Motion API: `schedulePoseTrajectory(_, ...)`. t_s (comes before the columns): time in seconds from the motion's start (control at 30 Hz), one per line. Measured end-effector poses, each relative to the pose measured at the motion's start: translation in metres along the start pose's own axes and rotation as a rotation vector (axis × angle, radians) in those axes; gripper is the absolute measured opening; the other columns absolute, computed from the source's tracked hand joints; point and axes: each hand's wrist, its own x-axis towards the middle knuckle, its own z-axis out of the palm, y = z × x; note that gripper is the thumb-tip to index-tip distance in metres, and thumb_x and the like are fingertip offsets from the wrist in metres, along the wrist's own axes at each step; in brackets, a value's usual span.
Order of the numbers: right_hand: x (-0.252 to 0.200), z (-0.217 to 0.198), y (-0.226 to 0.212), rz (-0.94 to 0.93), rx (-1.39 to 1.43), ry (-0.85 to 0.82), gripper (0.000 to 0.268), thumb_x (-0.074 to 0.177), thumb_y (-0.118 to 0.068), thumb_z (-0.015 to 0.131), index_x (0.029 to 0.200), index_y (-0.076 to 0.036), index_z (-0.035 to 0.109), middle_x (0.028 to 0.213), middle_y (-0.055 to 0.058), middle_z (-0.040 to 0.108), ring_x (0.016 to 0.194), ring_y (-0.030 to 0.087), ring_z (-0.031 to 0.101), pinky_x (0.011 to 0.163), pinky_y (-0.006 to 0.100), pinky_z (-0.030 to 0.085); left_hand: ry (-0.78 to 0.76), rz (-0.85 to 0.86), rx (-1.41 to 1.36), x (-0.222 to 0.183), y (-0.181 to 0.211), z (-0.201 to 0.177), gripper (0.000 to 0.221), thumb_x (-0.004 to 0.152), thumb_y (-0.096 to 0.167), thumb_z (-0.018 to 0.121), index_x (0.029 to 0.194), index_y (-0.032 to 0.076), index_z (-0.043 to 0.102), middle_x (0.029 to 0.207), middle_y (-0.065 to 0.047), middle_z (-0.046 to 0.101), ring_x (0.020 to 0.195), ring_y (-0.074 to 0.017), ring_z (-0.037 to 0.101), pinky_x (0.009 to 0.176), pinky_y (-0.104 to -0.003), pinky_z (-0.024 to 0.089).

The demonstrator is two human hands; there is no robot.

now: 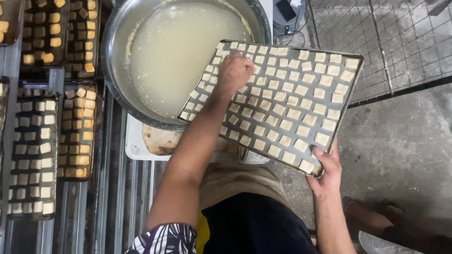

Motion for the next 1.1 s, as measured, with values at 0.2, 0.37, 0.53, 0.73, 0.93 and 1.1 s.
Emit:
schedulePoseTrajectory(0.2,-0.003,0.007,-0.003,-0.007,-0.012,0.023,0.075,0.080,-0.018,0.067,0.153,-0.026,0.055,0.127,0.006,0.069,0.099,0.024,0.072,0.079,0.044,0.061,0.073,-0.198,0.008,0.006,-0.027,-0.004,0.018,0.088,0.024,0.069,0.076,0.032,0.080,0.088,-0.007,0.077,0.097,-0.0352,0.078,0.092,-0.049,0.062)
schedulePoseTrajectory(0.37,-0.008,0.021,-0.011,-0.016,0.012,-0.007,0.073,0.080,-0.017,0.068,0.151,-0.025,0.057,0.119,0.003,0.070,0.093,0.020,0.071,0.072,0.038,0.061,0.165,-0.163,-0.112,0.012,-0.035,-0.014,0.019,0.091,0.022,0.068,0.084,0.030,0.083,0.091,-0.008,0.075,0.097,-0.0363,0.077,0.091,-0.048,0.063)
schedulePoseTrajectory(0.53,-0.009,0.015,-0.011,0.004,-0.016,0.014,0.075,0.078,-0.019,0.070,0.152,-0.027,0.056,0.124,0.010,0.070,0.095,0.027,0.070,0.077,0.044,0.062,0.202,-0.324,-0.087,0.012,-0.063,-0.025,0.021,0.091,0.025,0.065,0.083,0.031,0.083,0.089,-0.004,0.077,0.095,-0.0345,0.077,0.090,-0.048,0.063)
schedulePoseTrajectory(0.73,-0.011,0.021,-0.015,0.005,-0.053,0.006,0.081,0.077,-0.020,0.067,0.156,-0.027,0.052,0.129,0.005,0.069,0.096,0.020,0.068,0.073,0.039,0.059,0.087,-0.145,0.021,0.011,-0.051,-0.010,0.013,0.093,0.029,0.072,0.097,0.033,0.084,0.105,-0.006,0.075,0.110,-0.0363,0.073,0.099,-0.056,0.058)
schedulePoseTrajectory(0.93,-0.009,0.013,-0.015,0.037,-0.104,0.018,0.079,0.078,-0.025,0.067,0.155,-0.030,0.051,0.130,0.004,0.068,0.097,0.022,0.065,0.074,0.041,0.056,0.103,-0.215,0.033,0.022,-0.068,-0.028,0.018,0.098,0.026,0.066,0.093,0.031,0.082,0.103,-0.008,0.072,0.107,-0.0405,0.071,0.092,-0.057,0.057)
schedulePoseTrajectory(1.1,-0.010,0.010,-0.017,0.064,-0.080,0.005,0.074,0.079,-0.020,0.066,0.152,-0.031,0.054,0.125,0.000,0.067,0.095,0.020,0.064,0.072,0.039,0.055,-0.030,-0.254,0.210,0.024,-0.073,-0.027,0.023,0.099,0.028,0.064,0.087,0.038,0.082,0.103,-0.004,0.068,0.108,-0.0328,0.069,0.095,-0.050,0.053)
